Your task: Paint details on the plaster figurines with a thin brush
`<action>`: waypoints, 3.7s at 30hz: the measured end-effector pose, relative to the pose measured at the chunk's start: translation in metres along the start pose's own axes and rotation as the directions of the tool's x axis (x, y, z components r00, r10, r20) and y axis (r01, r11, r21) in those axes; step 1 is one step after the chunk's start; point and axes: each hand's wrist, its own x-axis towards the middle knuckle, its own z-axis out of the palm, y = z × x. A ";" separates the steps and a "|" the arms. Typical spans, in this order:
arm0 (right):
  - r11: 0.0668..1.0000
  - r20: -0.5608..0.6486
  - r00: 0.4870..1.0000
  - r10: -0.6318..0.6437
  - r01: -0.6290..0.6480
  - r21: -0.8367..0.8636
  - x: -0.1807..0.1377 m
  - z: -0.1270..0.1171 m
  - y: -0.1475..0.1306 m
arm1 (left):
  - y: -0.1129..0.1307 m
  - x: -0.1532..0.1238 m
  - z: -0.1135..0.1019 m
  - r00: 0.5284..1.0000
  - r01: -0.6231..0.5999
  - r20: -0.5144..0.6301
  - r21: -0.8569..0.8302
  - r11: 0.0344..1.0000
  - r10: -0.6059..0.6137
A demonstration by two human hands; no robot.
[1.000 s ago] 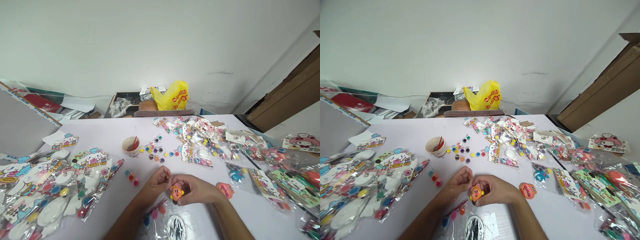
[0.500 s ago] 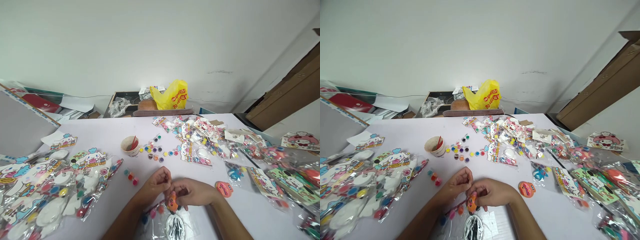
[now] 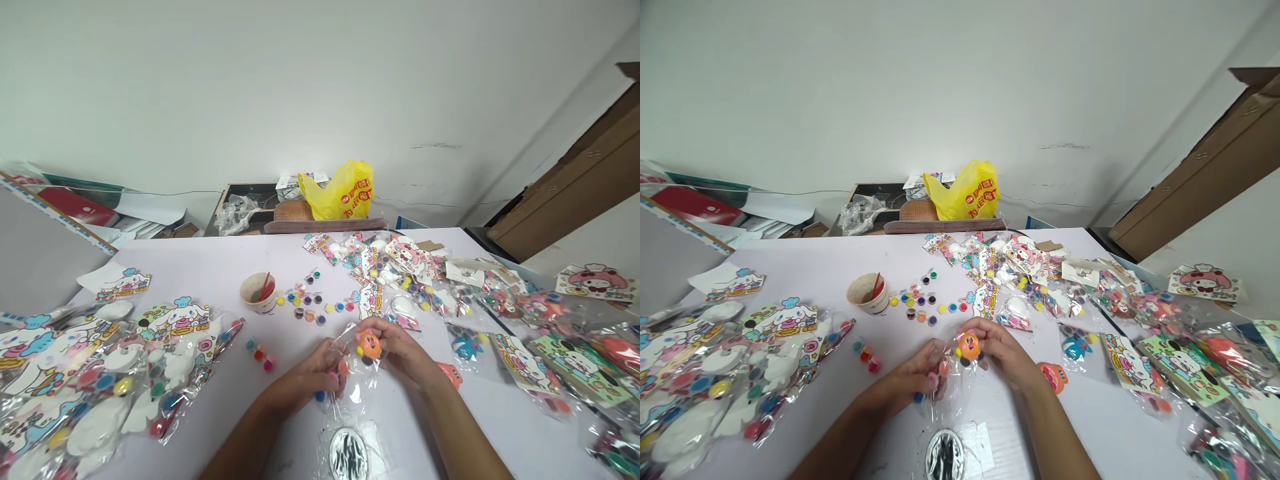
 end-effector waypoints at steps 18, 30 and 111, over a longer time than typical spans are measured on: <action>0.956 -0.018 0.978 0.209 -0.208 -0.206 -0.001 -0.009 -0.004 | 0.008 -0.003 0.006 0.990 0.027 -0.139 0.031 0.999 -0.022; 0.954 -0.012 0.978 0.209 -0.206 -0.219 -0.003 -0.009 0.002 | 0.009 0.001 0.005 0.982 0.048 -0.176 -0.091 0.995 -0.064; 0.975 -0.332 0.941 0.072 -0.136 -0.176 0.005 -0.005 -0.004 | 0.007 0.004 0.006 0.932 -0.014 -0.355 0.152 0.988 0.068</action>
